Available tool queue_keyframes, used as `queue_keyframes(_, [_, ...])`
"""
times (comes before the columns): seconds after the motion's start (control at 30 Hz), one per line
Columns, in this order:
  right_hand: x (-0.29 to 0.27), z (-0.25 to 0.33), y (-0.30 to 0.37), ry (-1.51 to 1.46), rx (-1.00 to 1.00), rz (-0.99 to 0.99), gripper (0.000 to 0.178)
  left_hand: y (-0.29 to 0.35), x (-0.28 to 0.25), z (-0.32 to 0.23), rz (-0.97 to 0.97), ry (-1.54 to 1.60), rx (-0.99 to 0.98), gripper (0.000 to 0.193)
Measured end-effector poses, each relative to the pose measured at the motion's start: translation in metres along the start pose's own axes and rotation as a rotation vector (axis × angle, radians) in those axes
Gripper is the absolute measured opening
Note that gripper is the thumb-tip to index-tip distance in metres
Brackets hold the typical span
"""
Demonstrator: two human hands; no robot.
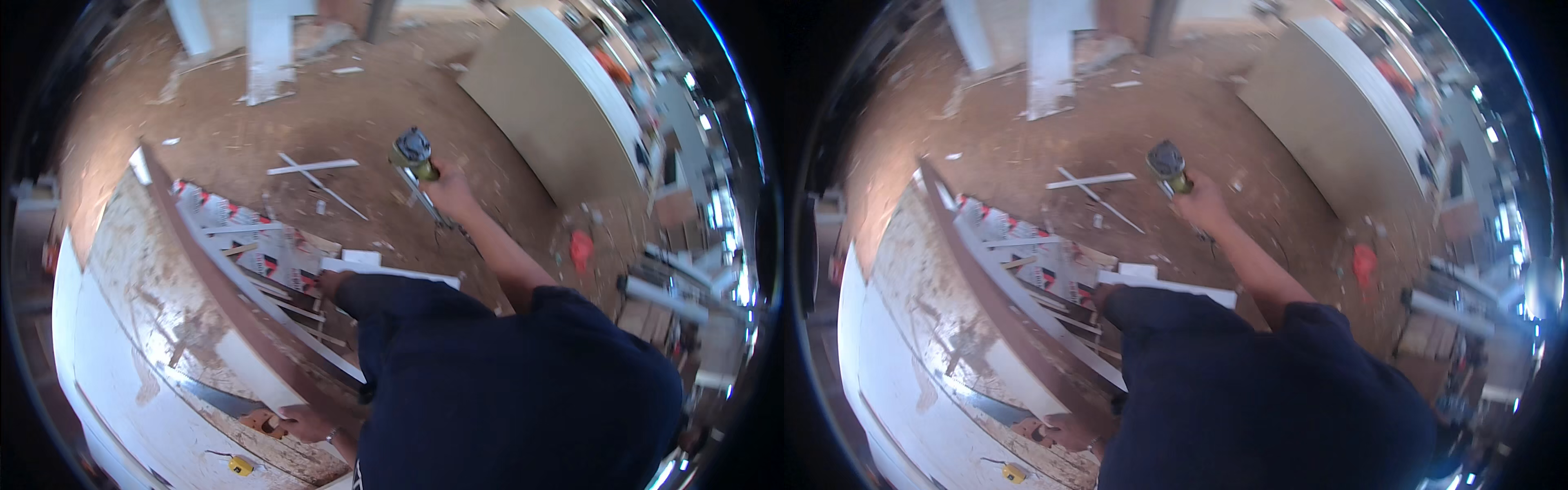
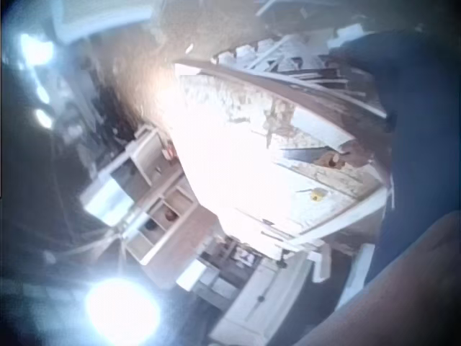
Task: The person assembles a wooden frame by attaching thin wooden strips to a larger board using a nail gun. They position the strips, secure them with nails, and use a hand saw to trim the excess length of the strips.
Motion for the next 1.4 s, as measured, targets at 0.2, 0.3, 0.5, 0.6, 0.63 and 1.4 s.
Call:
queue_keyframes(0.2, [-0.163, -0.159, 0.067, -0.354, 0.4, -0.115, 0.027, 0.004, -0.001, -0.003, -0.012, 0.053, 0.148, 0.053])
queue_keyframes(0.3, [-0.225, -0.199, 0.086, -0.695, 0.522, -0.173, 0.02, 0.009, -0.001, -0.021, -0.086, 0.097, 0.217, 0.053])
queue_keyframes(0.5, [-0.381, -0.278, 0.062, -1.019, 0.337, -0.619, 0.02, 0.058, 0.009, -0.125, -0.253, 0.303, 0.473, 0.052])
queue_keyframes(0.6, [-0.497, -0.314, 0.052, -0.996, 0.144, -0.938, 0.021, 0.134, 0.059, -0.203, -0.154, 0.422, 0.648, 0.052])
queue_keyframes(0.63, [-0.537, -0.333, 0.054, -0.975, 0.084, -1.043, 0.021, 0.17, 0.091, -0.228, -0.068, 0.429, 0.715, 0.052])
queue_keyframes(1.4, [-0.889, -0.679, -0.243, 0.924, -0.153, -0.123, 0.091, 0.918, 0.537, -0.43, 1.351, -0.553, 0.956, 0.042])
Point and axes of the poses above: each hand's wrist, its own y-axis away from the middle knuckle, its own x-axis out of the palm, z = x × y, the point moved 7 cm from there along -y, towards the middle knuckle, and after that the axes turned 3 degrees about -z, right-handed, at the moved point
